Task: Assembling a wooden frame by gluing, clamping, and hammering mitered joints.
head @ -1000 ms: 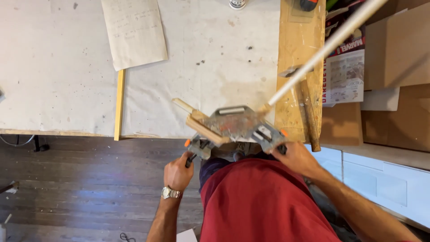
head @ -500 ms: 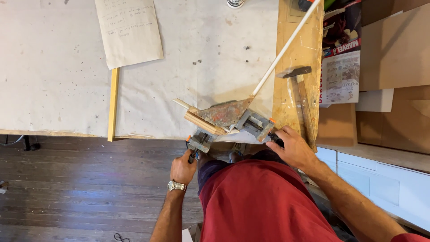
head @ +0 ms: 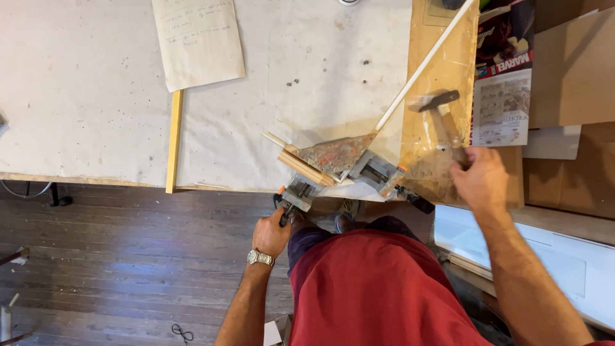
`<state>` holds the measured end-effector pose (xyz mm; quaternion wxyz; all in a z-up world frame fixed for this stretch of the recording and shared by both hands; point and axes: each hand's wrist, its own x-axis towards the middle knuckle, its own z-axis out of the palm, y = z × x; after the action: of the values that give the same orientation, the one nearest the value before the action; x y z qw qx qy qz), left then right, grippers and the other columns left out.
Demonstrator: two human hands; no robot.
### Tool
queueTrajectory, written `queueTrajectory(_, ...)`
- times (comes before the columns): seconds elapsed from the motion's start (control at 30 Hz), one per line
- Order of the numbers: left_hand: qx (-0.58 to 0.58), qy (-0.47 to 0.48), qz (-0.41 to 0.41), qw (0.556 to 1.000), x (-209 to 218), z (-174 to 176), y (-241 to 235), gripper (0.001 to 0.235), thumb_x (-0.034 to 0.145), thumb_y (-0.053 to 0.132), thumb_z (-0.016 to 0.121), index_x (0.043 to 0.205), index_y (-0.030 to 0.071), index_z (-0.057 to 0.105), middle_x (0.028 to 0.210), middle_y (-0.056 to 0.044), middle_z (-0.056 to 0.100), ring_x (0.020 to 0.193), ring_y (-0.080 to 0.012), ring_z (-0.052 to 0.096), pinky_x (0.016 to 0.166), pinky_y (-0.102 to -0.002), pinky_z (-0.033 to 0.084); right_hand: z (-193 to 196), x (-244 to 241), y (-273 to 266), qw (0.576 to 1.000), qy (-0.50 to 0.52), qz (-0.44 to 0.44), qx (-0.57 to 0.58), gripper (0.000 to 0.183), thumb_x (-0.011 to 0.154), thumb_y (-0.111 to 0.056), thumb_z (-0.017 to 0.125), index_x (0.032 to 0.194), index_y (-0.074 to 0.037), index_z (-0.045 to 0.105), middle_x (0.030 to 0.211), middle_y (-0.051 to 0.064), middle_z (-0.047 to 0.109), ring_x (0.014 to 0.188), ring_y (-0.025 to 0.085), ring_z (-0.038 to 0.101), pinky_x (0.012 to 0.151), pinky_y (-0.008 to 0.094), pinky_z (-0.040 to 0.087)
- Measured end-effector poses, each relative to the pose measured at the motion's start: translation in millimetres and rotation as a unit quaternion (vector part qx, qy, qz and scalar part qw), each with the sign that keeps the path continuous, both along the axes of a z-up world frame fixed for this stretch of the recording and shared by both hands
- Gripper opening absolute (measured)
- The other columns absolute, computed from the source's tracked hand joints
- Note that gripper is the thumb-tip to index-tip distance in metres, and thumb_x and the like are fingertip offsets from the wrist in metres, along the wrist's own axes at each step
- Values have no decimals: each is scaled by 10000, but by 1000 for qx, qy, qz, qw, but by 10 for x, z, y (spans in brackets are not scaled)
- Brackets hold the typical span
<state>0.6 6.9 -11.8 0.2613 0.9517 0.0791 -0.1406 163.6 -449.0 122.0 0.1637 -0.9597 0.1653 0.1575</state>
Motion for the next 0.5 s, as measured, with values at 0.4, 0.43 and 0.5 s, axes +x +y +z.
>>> queueTrajectory(0.4,-18,113,15,993,239,545,-74,263,881,240,603,1126,187,685,740,-260,700,660,-524,628,560,-621,471,216,-674,-184,982,33,-161,89,422,1041,-398,615,1208,-13,659,1003,130,688,948,329,615,821,463,469)
queueTrajectory(0.43,-17,117,12,993,218,519,-68,263,881,240,603,1126,187,685,740,-260,700,660,-524,628,560,-621,471,240,-718,-120,982,36,-165,90,422,1041,-398,615,1208,-13,659,1003,130,688,948,329,615,821,463,469)
queueTrajectory(0.5,-35,68,-7,997,218,460,-39,153,902,214,610,1009,128,677,679,-218,691,566,-472,617,479,-569,462,290,-807,20,974,32,-197,111,398,1031,-352,631,1208,4,642,1036,128,706,917,306,626,799,452,482)
